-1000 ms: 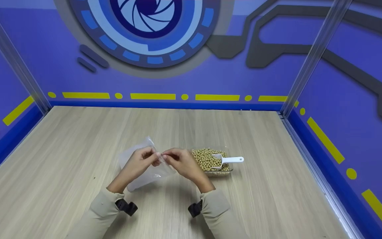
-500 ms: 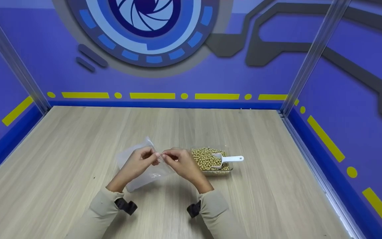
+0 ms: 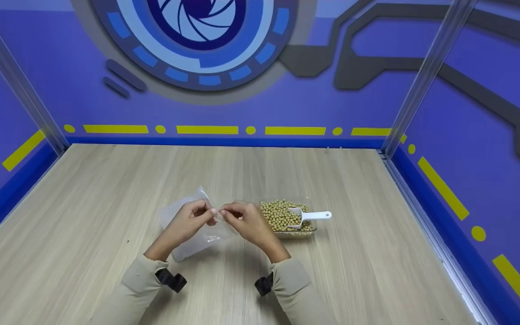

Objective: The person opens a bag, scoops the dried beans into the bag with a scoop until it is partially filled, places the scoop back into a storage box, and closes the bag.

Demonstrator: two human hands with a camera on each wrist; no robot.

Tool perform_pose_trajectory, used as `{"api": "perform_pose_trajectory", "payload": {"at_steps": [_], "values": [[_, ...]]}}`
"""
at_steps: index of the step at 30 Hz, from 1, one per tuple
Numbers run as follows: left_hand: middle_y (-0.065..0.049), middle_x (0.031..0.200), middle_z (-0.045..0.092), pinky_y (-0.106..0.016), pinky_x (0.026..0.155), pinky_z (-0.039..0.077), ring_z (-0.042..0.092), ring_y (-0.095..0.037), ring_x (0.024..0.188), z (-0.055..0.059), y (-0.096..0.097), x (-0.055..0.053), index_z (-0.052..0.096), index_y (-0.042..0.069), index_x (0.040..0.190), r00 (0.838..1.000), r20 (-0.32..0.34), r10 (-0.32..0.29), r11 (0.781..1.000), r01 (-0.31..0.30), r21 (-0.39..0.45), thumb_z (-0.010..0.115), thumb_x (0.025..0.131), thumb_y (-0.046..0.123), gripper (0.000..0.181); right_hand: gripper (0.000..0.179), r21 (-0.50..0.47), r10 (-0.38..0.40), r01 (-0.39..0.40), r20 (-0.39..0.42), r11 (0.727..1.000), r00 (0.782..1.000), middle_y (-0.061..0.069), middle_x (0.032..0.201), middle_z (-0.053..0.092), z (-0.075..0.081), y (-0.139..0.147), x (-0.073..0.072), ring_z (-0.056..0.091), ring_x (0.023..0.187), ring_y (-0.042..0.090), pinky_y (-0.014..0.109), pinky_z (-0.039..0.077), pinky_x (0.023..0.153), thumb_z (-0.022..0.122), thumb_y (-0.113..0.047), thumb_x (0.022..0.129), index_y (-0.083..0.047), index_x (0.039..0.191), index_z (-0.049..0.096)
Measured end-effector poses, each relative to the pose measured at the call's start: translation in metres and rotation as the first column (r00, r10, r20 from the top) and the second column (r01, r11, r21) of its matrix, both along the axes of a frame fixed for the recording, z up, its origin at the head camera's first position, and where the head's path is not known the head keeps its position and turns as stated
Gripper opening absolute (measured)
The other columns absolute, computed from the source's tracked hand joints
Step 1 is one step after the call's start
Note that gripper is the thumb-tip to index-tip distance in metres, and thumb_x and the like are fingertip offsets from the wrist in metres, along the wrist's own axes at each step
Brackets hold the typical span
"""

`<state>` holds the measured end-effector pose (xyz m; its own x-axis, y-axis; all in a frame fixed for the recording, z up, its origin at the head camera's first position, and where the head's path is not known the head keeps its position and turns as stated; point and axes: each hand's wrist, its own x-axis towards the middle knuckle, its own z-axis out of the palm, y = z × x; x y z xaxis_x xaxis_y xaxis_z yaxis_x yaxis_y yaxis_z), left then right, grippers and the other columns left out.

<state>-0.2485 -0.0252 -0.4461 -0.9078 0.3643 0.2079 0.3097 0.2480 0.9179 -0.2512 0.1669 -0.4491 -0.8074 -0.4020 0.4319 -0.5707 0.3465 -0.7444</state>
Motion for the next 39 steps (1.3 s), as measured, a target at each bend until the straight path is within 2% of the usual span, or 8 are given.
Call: {"api": "perform_pose_trajectory", "payload": {"at_steps": [9,18,19,25,27,31,36,39], "values": [[-0.012,0.081,0.066,-0.022,0.066,0.051,0.064,-0.016,0.074,-0.001,0.000,0.000,0.061,-0.001,0.081,1.000,0.003,-0.003,1.000,0.003,0.022,0.056,0.094,0.012,0.019,0.014,0.029,-0.014,0.013,0.024,0.999,1.000,0.022,0.092,0.070,0.001,0.000,-0.002,0.057,0.075,0.000,0.015,0.049,0.067,0.059,0.006,0.089,0.011,0.095,0.070],[-0.010,0.081,0.066,-0.019,0.065,0.049,0.060,-0.009,0.072,0.000,-0.001,0.001,0.061,-0.001,0.082,1.000,-0.002,-0.004,1.000,0.005,0.026,0.055,0.093,0.011,0.017,0.015,0.004,0.007,-0.007,0.014,1.000,1.000,0.018,0.095,0.071,0.000,0.002,-0.003,0.059,0.078,0.000,0.016,0.051,0.069,0.061,-0.003,0.091,0.005,0.097,0.072],[-0.011,0.081,0.066,-0.019,0.065,0.049,0.061,-0.010,0.072,0.004,-0.001,0.004,0.061,-0.002,0.082,1.000,-0.002,-0.005,1.000,0.005,0.026,0.055,0.094,0.009,0.017,0.015,0.001,0.013,-0.013,0.008,1.000,1.000,0.018,0.095,0.071,0.000,0.003,-0.003,0.059,0.078,0.001,0.017,0.051,0.069,0.061,-0.004,0.091,0.005,0.097,0.072],[-0.011,0.082,0.065,-0.020,0.067,0.050,0.061,-0.010,0.074,0.001,-0.002,0.004,0.060,-0.002,0.083,1.000,0.003,-0.010,1.000,0.010,0.028,0.055,0.095,0.011,0.018,0.016,0.001,0.013,-0.013,-0.004,1.000,1.000,0.018,0.094,0.071,0.000,0.003,-0.002,0.060,0.080,0.002,0.017,0.051,0.070,0.062,-0.005,0.091,0.006,0.097,0.072],[-0.010,0.082,0.065,-0.021,0.069,0.051,0.061,-0.008,0.074,-0.003,-0.003,0.001,0.060,-0.001,0.082,1.000,0.014,-0.012,0.999,0.011,0.039,0.056,0.095,0.012,0.019,0.016,0.007,0.000,0.000,0.002,1.000,1.000,0.018,0.095,0.072,0.000,0.002,-0.002,0.060,0.081,0.002,0.017,0.052,0.071,0.063,-0.004,0.091,0.006,0.098,0.072],[-0.010,0.081,0.065,-0.022,0.071,0.053,0.061,-0.007,0.074,0.000,-0.002,0.005,0.060,-0.003,0.082,0.999,0.036,-0.001,0.999,0.000,0.039,0.054,0.095,0.010,0.019,0.016,0.021,-0.027,0.027,0.038,0.999,0.999,0.020,0.096,0.071,0.002,0.001,-0.002,0.060,0.083,0.002,0.015,0.051,0.073,0.063,0.000,0.089,0.009,0.099,0.071],[-0.017,0.081,0.065,-0.021,0.070,0.053,0.062,-0.013,0.075,0.009,-0.001,0.010,0.059,-0.008,0.082,0.999,0.039,0.007,1.000,-0.007,0.010,0.052,0.094,0.003,0.017,0.015,0.034,-0.043,0.041,0.057,0.999,0.997,0.024,0.095,0.070,0.003,0.000,-0.003,0.060,0.082,0.004,0.015,0.050,0.073,0.061,0.005,0.089,0.013,0.098,0.069],[-0.018,0.081,0.064,-0.019,0.068,0.050,0.060,-0.014,0.074,0.008,-0.002,0.009,0.059,-0.009,0.082,1.000,0.030,0.004,1.000,-0.005,0.002,0.052,0.093,0.002,0.017,0.016,0.045,-0.050,0.048,0.056,0.998,0.997,0.021,0.095,0.071,0.003,0.001,-0.003,0.060,0.082,0.005,0.016,0.050,0.073,0.061,0.002,0.089,0.011,0.099,0.071]]}}
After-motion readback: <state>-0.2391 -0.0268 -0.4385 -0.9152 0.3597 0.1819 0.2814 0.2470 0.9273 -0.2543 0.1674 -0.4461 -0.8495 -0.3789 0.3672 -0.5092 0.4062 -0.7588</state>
